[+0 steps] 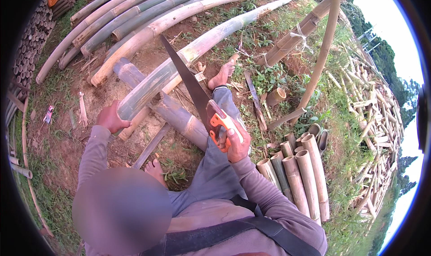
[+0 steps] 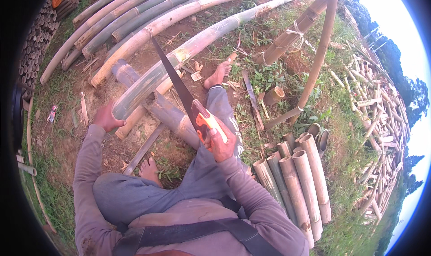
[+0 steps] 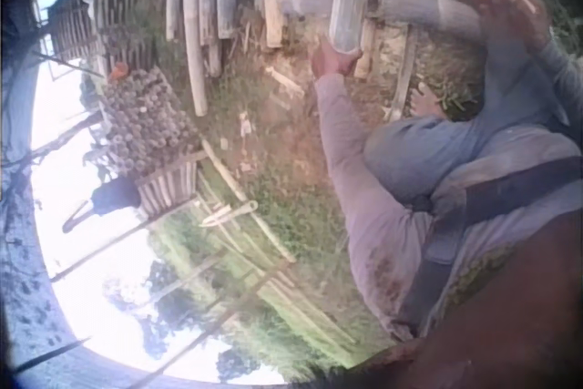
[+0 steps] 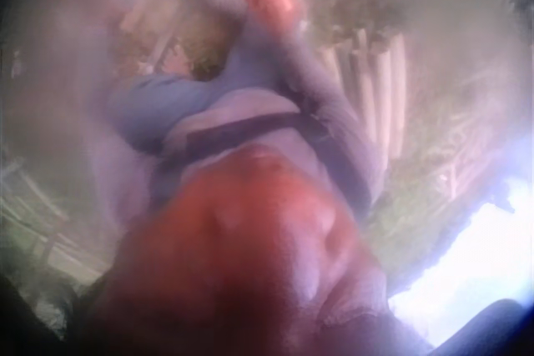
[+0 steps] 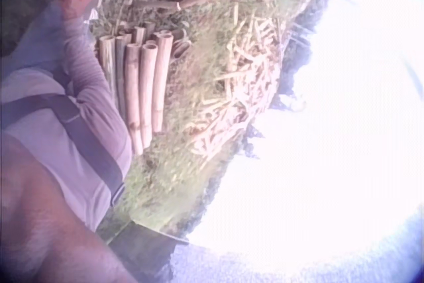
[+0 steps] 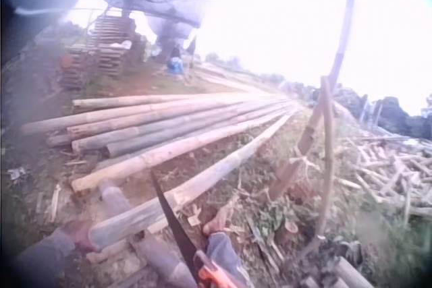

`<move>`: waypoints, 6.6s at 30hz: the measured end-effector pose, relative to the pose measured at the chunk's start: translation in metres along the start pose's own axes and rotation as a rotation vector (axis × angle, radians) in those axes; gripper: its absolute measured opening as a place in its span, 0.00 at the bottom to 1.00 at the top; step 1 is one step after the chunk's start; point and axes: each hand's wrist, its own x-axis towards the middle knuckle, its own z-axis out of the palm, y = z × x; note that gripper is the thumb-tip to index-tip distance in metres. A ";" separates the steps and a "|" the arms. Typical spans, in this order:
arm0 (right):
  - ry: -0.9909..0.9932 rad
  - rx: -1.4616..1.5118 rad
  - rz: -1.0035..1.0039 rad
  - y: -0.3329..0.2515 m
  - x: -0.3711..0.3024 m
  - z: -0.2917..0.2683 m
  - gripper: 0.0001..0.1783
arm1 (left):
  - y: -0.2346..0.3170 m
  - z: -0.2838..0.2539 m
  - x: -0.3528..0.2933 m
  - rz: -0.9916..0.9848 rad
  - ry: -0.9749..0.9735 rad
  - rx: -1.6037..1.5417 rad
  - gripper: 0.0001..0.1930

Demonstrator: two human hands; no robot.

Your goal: The person uses a hand saw to cut a long bamboo pole into shorter sections. They position the bamboo on a makeshift stand, saw through it, and then move the cut pieces aside. The process is repeated with another bamboo pole.

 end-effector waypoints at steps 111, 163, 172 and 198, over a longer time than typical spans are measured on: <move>-0.350 -0.544 -0.315 0.090 0.017 0.119 0.24 | -0.089 0.067 -0.058 -0.176 -0.045 0.214 0.51; -0.321 -0.451 -0.035 0.058 -0.037 0.078 0.30 | -0.094 0.075 -0.065 -0.171 0.022 0.202 0.50; -0.339 -0.567 -0.196 0.065 0.000 0.108 0.24 | -0.106 0.069 -0.067 -0.122 0.166 0.228 0.50; -0.351 -0.548 -0.051 0.045 -0.051 0.047 0.31 | -0.098 0.073 -0.063 -0.174 0.051 0.186 0.50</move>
